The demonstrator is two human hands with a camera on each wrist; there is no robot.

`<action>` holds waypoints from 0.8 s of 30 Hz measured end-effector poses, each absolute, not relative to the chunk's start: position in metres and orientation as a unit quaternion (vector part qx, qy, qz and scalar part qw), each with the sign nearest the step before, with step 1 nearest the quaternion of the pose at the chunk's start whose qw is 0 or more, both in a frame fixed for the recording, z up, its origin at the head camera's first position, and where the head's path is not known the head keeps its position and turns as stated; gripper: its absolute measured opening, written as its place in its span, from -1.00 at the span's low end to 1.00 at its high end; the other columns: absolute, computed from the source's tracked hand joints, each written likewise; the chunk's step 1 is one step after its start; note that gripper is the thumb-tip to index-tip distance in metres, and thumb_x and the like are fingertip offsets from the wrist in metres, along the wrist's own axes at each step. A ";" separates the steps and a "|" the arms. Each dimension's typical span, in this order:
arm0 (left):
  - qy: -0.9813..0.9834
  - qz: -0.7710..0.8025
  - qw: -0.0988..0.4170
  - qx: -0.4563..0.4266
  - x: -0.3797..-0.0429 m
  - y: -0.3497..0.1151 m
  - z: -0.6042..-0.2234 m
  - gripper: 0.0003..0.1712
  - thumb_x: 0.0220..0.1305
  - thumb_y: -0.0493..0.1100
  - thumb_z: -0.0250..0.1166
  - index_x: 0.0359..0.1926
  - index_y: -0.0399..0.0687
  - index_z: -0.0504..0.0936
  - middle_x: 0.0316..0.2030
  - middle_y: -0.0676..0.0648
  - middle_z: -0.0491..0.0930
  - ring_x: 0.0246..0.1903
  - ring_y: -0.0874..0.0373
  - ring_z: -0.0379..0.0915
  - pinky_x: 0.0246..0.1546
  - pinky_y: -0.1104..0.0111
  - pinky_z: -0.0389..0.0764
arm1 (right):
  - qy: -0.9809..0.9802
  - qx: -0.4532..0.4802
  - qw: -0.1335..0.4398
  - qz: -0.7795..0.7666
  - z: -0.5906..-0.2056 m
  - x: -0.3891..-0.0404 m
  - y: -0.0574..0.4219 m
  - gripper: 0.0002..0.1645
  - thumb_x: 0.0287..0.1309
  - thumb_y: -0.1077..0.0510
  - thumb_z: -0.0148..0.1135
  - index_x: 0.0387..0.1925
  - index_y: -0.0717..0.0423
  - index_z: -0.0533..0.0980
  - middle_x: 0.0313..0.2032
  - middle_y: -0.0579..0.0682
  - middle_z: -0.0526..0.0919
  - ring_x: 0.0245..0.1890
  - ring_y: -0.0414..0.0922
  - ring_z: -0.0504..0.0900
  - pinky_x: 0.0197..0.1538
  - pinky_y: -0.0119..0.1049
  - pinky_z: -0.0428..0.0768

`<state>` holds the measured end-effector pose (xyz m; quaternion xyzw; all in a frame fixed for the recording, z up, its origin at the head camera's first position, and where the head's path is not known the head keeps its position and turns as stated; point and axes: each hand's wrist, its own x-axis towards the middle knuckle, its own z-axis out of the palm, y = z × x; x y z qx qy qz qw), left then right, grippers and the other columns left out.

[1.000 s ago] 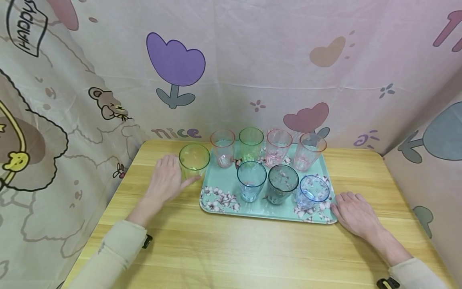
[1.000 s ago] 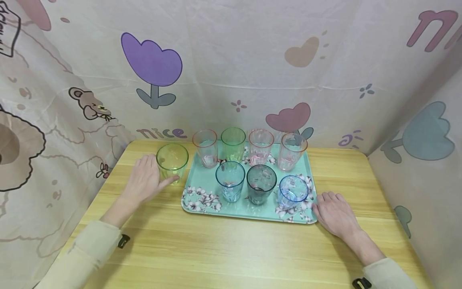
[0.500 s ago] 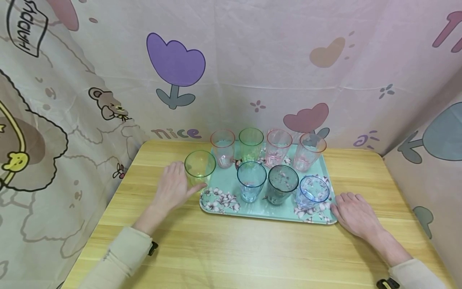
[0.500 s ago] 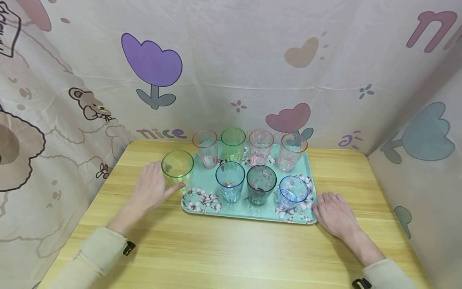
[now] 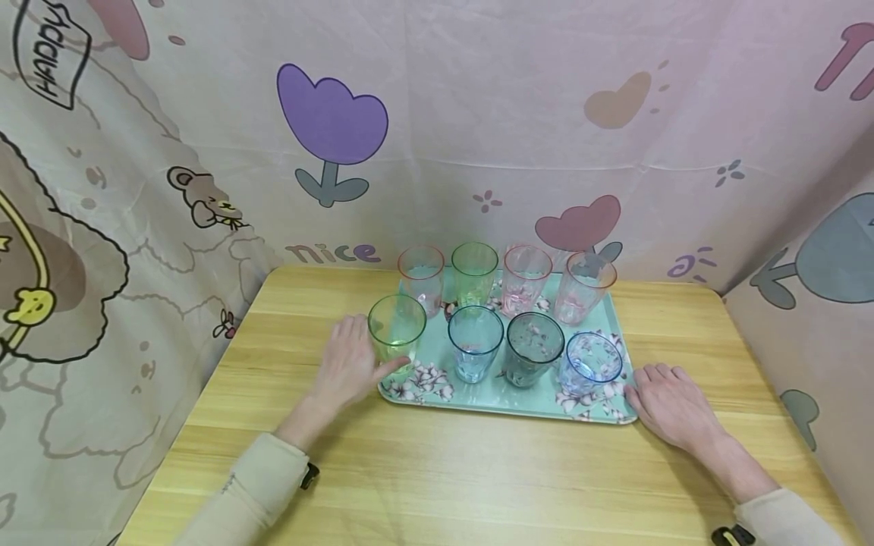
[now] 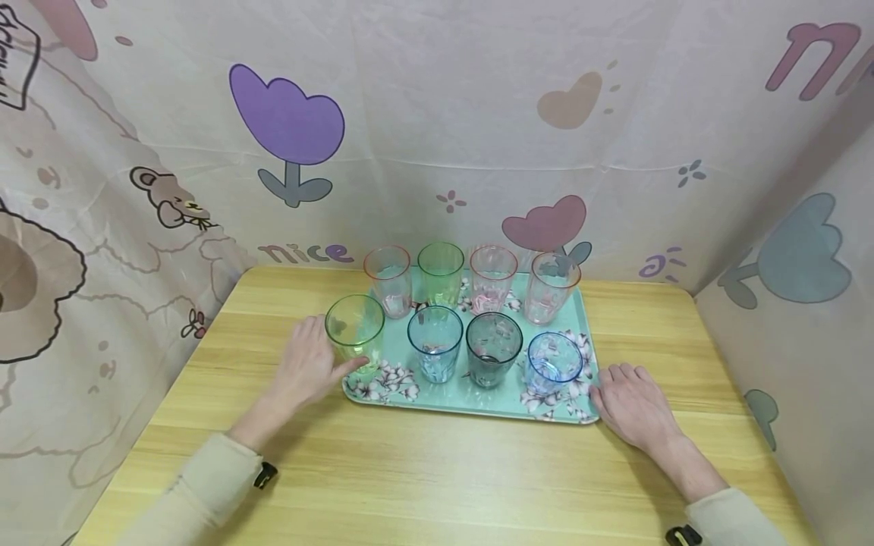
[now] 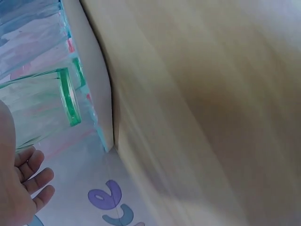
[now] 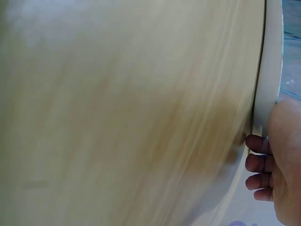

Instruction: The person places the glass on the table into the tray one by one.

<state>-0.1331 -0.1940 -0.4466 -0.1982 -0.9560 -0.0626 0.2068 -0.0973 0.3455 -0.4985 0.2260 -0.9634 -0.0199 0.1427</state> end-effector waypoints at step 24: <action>-0.958 -0.146 0.157 -0.190 -0.140 -0.172 -0.468 0.24 0.31 0.74 -0.45 0.16 -0.34 0.42 -0.19 -0.18 0.48 -0.16 -0.05 0.32 -0.01 0.15 0.44 | -0.964 0.223 0.143 -0.018 -0.499 -0.097 0.346 -0.68 0.31 0.06 0.26 -0.49 -0.02 0.34 -0.52 -0.09 0.41 -0.40 -0.04 0.44 -0.21 -0.07 0.40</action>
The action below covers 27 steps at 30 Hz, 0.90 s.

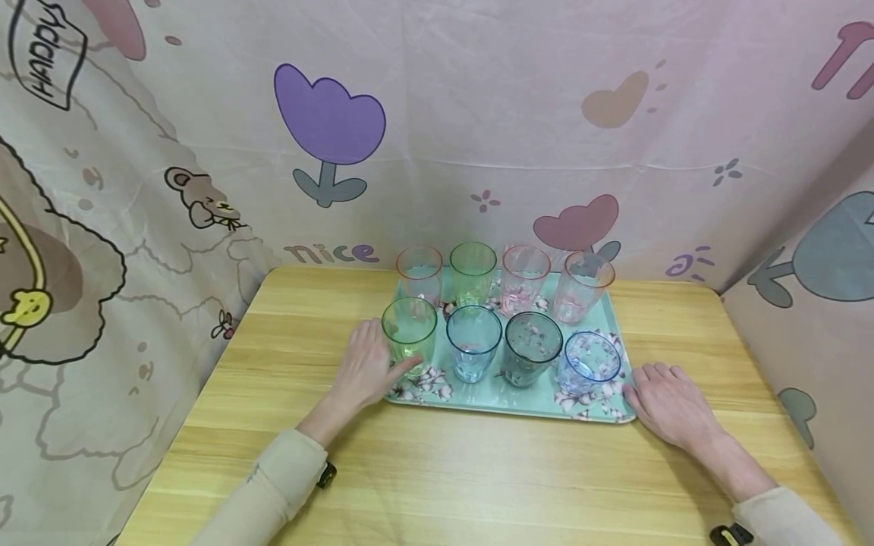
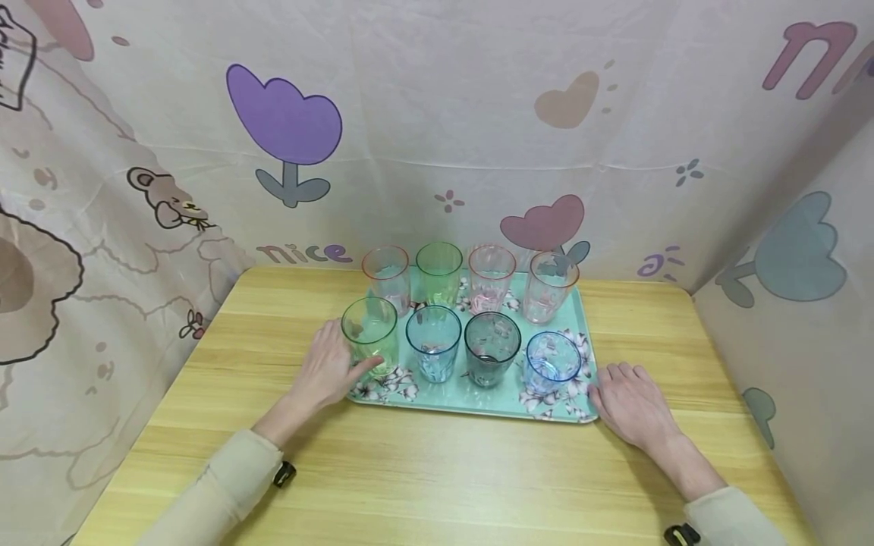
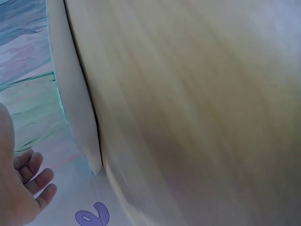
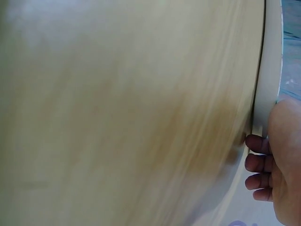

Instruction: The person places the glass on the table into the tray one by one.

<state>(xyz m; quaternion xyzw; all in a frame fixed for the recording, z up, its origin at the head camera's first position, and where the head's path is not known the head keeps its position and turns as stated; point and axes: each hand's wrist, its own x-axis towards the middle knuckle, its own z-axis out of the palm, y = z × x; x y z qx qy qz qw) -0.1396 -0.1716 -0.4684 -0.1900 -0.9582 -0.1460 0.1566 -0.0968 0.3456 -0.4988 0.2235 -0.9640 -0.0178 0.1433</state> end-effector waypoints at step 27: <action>-0.965 -0.154 0.102 -0.188 -0.142 -0.172 -0.468 -0.07 0.31 0.42 0.31 0.28 -0.28 0.38 -0.02 -0.22 0.54 -0.02 -0.08 0.41 0.13 0.08 0.52 | -0.967 0.219 0.133 -0.015 -0.500 -0.097 0.346 -0.69 0.34 0.05 0.24 -0.47 -0.01 0.36 -0.50 -0.09 0.44 -0.40 -0.04 0.45 -0.22 -0.05 0.41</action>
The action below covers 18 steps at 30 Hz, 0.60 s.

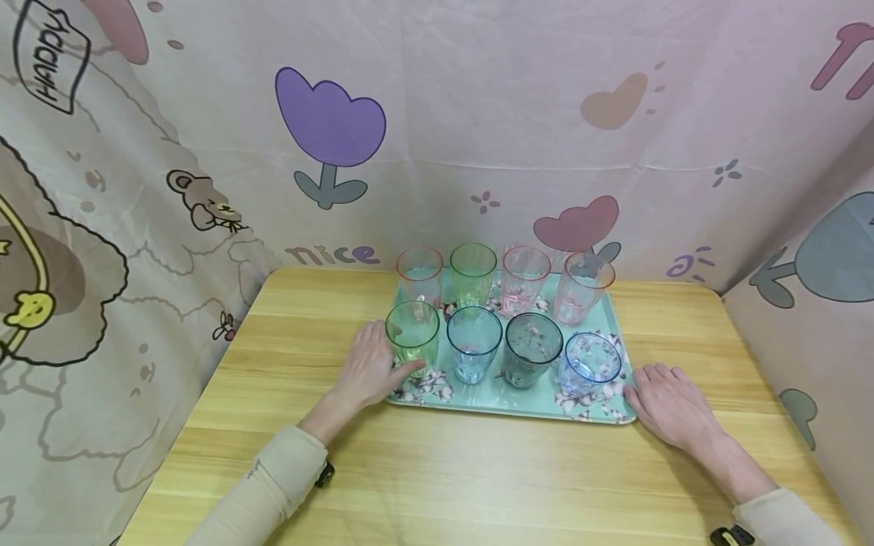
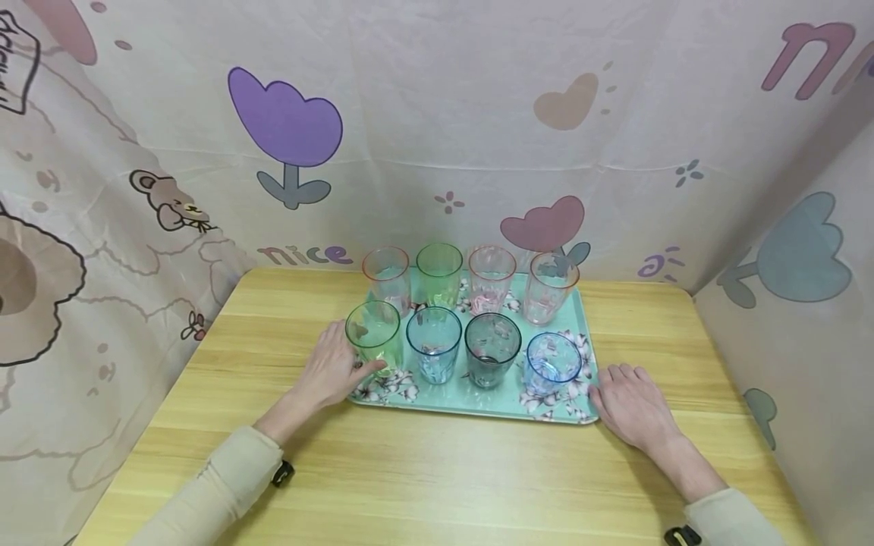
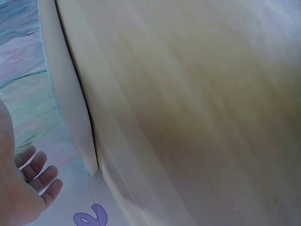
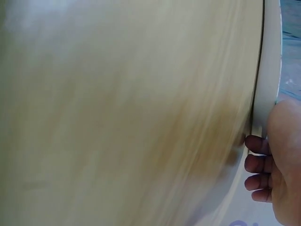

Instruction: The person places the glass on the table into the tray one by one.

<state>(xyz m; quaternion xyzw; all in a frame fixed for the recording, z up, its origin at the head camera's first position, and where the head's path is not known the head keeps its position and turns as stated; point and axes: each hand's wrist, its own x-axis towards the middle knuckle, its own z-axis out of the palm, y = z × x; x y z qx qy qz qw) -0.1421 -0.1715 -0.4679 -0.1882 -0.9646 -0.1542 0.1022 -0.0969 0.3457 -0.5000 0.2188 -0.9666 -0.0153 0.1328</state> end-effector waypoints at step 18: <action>-0.961 -0.195 0.090 -0.176 -0.138 -0.186 -0.457 0.09 0.15 0.49 0.40 0.39 -0.22 0.40 0.23 -0.23 0.59 0.27 -0.18 0.50 0.42 -0.08 0.46 | -0.984 0.168 0.059 0.015 -0.483 -0.103 0.346 -0.46 0.44 -0.22 0.23 -0.14 0.24 0.56 -0.14 0.26 0.67 -0.06 0.23 0.64 0.01 0.20 0.56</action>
